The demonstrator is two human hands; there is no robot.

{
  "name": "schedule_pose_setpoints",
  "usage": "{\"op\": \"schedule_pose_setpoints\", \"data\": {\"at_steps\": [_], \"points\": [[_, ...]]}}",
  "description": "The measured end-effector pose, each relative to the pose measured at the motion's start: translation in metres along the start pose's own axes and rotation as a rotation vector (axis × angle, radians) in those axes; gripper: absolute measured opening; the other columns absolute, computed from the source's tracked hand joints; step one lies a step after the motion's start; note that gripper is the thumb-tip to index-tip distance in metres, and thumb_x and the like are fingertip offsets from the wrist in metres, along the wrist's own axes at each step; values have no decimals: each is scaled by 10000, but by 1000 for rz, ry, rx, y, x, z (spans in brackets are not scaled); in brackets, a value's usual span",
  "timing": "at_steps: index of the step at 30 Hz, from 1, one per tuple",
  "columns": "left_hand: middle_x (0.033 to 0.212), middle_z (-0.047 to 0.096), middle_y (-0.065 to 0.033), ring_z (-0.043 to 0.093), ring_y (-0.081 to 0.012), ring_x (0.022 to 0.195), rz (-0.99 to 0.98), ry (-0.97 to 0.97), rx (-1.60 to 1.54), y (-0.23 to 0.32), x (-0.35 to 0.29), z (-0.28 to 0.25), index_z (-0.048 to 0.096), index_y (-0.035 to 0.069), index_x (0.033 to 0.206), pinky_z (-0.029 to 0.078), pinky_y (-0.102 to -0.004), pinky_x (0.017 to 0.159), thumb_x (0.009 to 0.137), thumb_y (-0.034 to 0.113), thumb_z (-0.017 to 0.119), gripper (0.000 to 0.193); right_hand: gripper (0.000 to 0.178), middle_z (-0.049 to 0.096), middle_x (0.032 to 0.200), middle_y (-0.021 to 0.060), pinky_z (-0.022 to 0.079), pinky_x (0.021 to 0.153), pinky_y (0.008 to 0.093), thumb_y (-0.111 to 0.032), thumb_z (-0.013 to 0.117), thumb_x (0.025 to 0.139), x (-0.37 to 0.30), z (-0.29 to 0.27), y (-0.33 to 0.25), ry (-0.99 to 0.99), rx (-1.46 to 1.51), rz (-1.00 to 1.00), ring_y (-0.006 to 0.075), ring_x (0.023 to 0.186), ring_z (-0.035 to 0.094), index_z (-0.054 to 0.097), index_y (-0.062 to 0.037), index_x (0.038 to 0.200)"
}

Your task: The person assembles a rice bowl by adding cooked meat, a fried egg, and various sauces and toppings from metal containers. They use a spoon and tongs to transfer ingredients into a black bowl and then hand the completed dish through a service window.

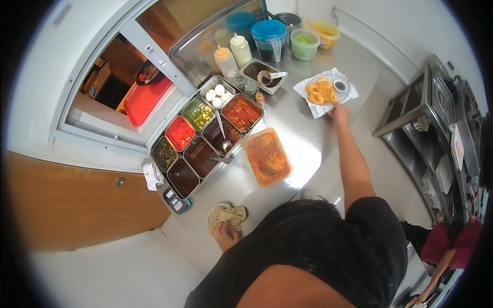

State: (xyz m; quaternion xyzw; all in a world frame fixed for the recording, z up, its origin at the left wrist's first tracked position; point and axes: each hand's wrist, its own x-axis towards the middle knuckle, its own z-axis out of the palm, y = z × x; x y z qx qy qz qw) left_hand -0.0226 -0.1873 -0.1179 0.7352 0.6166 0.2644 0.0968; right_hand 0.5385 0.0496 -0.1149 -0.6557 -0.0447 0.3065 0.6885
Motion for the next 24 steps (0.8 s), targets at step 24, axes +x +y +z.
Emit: {"op": "schedule_pose_setpoints", "data": {"at_steps": [24], "points": [[1067,536,-47,504,-259,1016,-57,-40,-180,-9,6,-14,608,171,1075,387,-404,868,749,161,664,330,181,648,838,57,510,630,263,-203,590,900,-241,212,-78,-1160,-572,68,136,709,629,619,-27,928]]}}
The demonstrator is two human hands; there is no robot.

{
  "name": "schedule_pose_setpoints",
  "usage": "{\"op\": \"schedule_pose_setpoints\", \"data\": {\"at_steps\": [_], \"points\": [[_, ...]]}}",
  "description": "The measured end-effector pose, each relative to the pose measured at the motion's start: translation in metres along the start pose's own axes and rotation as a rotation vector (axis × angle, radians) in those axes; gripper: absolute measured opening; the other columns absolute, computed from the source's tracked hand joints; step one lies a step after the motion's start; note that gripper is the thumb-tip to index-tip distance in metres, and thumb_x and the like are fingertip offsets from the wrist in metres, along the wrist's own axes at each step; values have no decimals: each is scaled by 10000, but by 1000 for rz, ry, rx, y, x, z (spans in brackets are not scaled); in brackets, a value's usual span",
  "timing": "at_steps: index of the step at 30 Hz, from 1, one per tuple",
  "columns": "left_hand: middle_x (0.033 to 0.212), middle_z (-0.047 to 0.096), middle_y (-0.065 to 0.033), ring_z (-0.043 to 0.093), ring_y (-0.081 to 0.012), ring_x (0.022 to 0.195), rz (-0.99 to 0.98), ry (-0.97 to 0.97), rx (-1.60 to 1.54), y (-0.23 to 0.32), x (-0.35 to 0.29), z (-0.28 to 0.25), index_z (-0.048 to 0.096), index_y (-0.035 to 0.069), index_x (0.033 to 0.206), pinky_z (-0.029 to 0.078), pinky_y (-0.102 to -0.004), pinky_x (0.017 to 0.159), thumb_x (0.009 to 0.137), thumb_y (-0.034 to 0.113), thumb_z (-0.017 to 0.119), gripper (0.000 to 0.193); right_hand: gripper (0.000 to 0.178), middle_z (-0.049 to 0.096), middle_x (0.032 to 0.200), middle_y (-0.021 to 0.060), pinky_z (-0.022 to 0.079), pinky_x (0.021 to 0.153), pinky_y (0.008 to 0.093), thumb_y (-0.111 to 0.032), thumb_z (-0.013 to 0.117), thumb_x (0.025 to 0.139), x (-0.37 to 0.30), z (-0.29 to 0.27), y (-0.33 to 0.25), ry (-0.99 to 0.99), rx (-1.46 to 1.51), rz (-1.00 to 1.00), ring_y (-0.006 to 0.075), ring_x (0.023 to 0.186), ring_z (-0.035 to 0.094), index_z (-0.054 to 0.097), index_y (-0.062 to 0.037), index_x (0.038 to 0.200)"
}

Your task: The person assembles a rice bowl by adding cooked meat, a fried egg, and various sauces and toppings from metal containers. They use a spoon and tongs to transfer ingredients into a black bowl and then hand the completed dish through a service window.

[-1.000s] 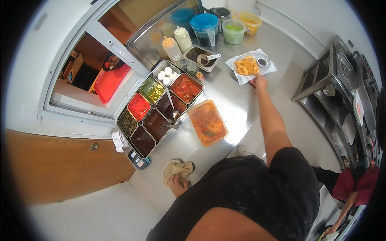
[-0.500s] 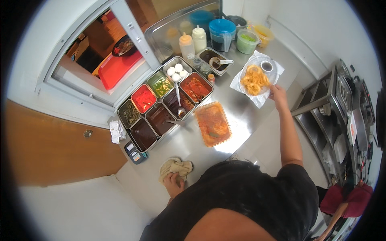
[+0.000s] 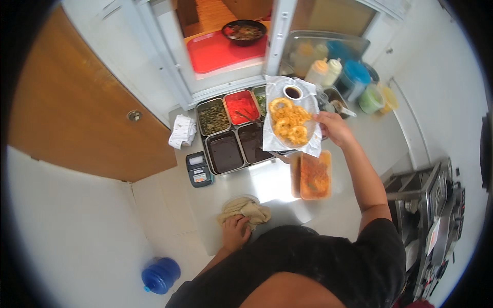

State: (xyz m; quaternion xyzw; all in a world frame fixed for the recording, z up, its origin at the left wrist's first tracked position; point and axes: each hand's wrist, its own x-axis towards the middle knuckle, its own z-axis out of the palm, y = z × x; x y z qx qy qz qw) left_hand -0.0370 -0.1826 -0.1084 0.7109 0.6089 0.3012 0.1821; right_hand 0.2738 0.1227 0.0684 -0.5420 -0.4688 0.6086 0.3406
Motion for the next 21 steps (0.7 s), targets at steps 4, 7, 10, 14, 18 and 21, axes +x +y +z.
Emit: {"op": "schedule_pose_setpoints", "data": {"at_steps": [4,7,10,14,18,21], "points": [[1058,547,-34,521,-249,1002,-8,-1,-31,2,2,-7,614,181,1076,400,-397,852,751,163,668,330,190,646,834,63,524,622,263,-194,614,885,77,56,-30,-69,-87,-42,132,683,627,613,-7,917],[1055,552,-27,533,-244,994,-17,-15,-62,2,6,-13,617,187,1069,412,-398,837,746,161,670,328,198,646,846,69,523,626,259,-195,621,878,136,89,-49,-106,-127,-49,143,695,622,621,1,908],[1058,560,-26,542,-235,1001,-47,-67,-82,5,7,-22,619,185,1059,422,-400,835,743,159,670,322,194,649,859,74,524,646,260,-190,624,872,187,118,-64,-151,-49,-51,151,708,620,637,-2,916],[1029,569,-2,547,-230,969,-75,-99,-93,7,11,-29,627,207,1047,420,-382,822,694,138,696,366,218,628,825,21,510,617,271,-223,620,882,246,145,-80,-112,-126,-26,123,720,601,640,-33,987],[1012,582,11,560,-223,948,-112,-124,-143,15,13,-40,634,225,1049,427,-375,807,692,148,706,372,219,639,854,40,532,624,297,-204,599,888,302,161,-75,-70,-144,44,140,723,622,636,-20,1001],[1009,594,13,572,-220,956,-130,-120,-145,17,18,-44,631,218,1053,440,-378,802,704,152,691,360,223,649,886,77,544,633,313,-186,581,896,335,164,-74,-123,-92,4,166,724,637,630,3,1003]]}}
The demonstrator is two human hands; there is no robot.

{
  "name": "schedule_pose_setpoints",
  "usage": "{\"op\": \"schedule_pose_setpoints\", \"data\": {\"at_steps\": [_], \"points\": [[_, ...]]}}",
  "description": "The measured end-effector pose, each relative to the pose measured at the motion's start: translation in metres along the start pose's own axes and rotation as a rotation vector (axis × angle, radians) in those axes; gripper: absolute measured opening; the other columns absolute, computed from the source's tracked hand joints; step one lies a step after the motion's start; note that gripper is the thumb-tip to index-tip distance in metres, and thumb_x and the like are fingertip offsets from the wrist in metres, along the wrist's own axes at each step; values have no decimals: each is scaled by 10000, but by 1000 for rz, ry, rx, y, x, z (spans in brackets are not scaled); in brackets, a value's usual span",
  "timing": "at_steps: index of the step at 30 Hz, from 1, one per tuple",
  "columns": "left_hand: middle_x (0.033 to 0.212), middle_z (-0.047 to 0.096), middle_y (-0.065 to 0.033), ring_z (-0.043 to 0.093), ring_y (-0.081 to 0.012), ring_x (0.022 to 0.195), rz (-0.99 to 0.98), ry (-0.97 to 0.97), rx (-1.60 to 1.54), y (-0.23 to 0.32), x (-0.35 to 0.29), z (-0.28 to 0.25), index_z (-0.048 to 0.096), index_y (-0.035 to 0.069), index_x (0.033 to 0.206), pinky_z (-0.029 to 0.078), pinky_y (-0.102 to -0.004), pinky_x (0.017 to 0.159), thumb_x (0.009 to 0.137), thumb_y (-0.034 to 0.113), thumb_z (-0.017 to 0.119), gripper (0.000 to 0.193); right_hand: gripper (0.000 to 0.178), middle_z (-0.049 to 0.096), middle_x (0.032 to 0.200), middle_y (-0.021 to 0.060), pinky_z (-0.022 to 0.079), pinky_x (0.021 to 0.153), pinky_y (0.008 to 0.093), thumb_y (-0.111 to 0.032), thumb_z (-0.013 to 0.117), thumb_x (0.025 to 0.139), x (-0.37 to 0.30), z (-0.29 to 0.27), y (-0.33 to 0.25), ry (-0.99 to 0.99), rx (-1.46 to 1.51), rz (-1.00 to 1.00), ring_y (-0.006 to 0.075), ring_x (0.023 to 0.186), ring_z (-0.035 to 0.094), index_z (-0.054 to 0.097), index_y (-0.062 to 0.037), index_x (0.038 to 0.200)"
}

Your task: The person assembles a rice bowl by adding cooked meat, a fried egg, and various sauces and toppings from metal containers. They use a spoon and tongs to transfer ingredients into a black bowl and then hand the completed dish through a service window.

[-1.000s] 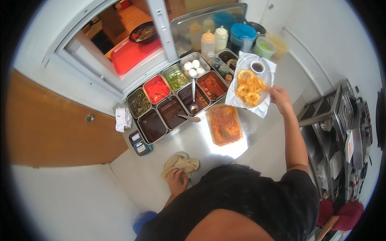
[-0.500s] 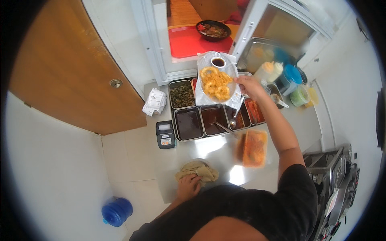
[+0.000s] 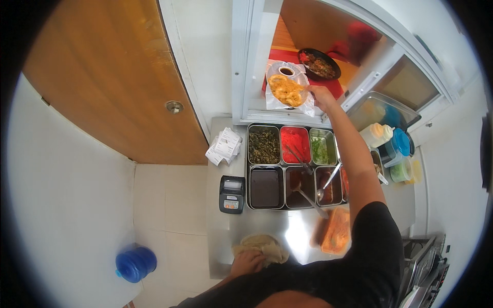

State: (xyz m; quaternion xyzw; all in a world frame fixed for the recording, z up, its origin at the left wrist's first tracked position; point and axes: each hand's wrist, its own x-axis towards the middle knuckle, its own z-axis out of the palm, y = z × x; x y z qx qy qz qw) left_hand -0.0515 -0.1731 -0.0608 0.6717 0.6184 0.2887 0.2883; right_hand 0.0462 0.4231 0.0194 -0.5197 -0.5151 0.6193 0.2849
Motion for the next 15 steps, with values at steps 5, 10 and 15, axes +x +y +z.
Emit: {"op": "schedule_pose_setpoints", "data": {"at_steps": [5,10,15], "points": [[1021,603,2,574,-225,1003,-98,-200,-107,6,-11,-11,621,201,1091,443,-401,835,733,165,653,361,229,667,833,119,532,580,342,-177,565,895,45,16,9,41,20,14,195,657,648,640,30,955],[1072,581,36,570,-206,1003,-97,-109,-41,5,-20,-3,626,292,1129,435,-397,857,729,212,702,415,271,660,806,144,497,555,362,-200,568,883,85,29,16,152,-45,27,222,634,637,638,62,894],[1103,569,43,559,-203,1039,-115,-106,-40,5,-24,-1,620,294,1143,418,-391,882,736,211,698,422,317,645,773,151,469,556,375,-232,570,868,124,34,35,278,0,34,243,626,611,646,74,902]]}}
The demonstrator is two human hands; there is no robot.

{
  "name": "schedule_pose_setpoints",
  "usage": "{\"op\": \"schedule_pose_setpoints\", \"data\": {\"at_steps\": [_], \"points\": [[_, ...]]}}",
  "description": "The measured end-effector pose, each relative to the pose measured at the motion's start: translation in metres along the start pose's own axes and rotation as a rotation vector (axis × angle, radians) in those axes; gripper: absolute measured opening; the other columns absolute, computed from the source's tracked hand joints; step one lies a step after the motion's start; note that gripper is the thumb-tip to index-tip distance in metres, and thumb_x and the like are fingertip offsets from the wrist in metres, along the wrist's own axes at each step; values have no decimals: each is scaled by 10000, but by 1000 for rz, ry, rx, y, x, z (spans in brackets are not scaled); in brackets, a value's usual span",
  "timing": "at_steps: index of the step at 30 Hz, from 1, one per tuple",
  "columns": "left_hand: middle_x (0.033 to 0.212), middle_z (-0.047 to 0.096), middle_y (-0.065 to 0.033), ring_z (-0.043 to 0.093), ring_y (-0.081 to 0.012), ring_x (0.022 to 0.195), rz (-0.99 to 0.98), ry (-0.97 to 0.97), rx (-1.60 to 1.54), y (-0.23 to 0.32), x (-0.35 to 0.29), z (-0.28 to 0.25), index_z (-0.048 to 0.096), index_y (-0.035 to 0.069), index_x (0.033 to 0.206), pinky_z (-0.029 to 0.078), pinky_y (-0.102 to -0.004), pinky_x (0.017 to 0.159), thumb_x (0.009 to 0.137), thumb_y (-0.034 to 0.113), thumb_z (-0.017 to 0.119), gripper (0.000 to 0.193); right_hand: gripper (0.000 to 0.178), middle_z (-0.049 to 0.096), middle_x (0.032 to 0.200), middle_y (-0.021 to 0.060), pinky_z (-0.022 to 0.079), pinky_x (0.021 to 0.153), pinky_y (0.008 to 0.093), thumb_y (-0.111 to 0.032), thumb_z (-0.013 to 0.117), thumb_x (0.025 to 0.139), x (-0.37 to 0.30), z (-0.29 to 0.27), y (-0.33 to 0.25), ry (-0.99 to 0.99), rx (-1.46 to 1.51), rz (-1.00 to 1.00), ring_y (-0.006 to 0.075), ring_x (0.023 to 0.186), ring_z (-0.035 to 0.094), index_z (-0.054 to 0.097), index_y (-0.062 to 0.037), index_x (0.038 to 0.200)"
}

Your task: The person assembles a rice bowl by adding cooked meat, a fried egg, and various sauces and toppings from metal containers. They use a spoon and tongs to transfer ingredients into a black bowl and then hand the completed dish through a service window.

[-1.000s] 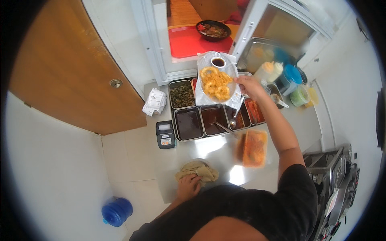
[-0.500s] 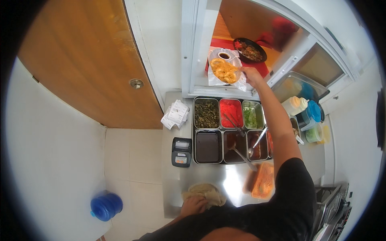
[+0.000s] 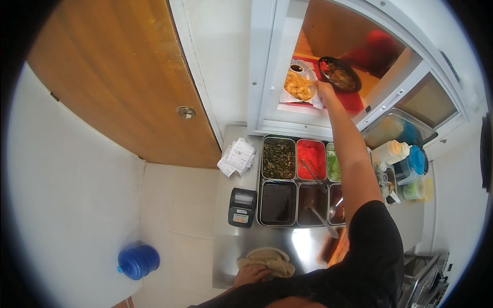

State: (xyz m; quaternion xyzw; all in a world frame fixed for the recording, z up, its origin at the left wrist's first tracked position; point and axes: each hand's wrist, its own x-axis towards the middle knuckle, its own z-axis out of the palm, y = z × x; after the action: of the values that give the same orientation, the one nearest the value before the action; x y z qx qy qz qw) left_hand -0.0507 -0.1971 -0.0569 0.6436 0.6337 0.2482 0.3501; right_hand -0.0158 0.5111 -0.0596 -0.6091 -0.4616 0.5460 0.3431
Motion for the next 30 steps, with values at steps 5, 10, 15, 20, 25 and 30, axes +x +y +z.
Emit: {"op": "schedule_pose_setpoints", "data": {"at_steps": [5,10,15,20,25,30], "points": [[1125,563,45,547,-188,1058,0,9,3,3,1,-2,607,290,1161,410,-387,889,738,217,697,438,286,653,814,133,482,584,370,-253,558,912,30,8,6,61,-74,-77,230,665,620,642,20,902],[1151,557,13,531,-209,1082,10,-42,-15,4,-1,-6,577,258,1207,396,-400,916,770,217,644,444,252,659,826,92,473,609,317,-260,586,894,-8,-5,1,58,-68,-99,184,704,613,660,-21,868],[1147,561,-9,536,-232,1073,26,-52,4,3,2,-5,590,208,1170,403,-407,896,776,205,621,395,195,662,838,74,481,702,304,-158,583,863,-141,-57,6,256,-88,-776,166,762,603,675,-21,967],[1093,569,-9,556,-243,992,66,61,-4,9,8,-8,618,192,1087,422,-394,836,718,139,664,375,465,514,1124,149,475,808,329,-29,573,752,-205,-153,-12,861,-338,-911,238,965,550,520,-51,1213],[1055,560,-16,548,-237,971,103,89,66,18,14,-16,618,190,1084,431,-390,815,718,125,676,376,524,519,1102,199,462,840,378,-68,640,690,-152,-178,-29,630,-208,-689,291,990,529,514,-39,1198],[1069,553,-25,530,-234,1011,84,64,28,20,10,-18,615,188,1099,417,-392,843,747,144,661,358,523,526,1085,196,436,892,388,-91,649,675,-139,-172,-31,637,-264,-633,311,984,527,517,4,1172]]}}
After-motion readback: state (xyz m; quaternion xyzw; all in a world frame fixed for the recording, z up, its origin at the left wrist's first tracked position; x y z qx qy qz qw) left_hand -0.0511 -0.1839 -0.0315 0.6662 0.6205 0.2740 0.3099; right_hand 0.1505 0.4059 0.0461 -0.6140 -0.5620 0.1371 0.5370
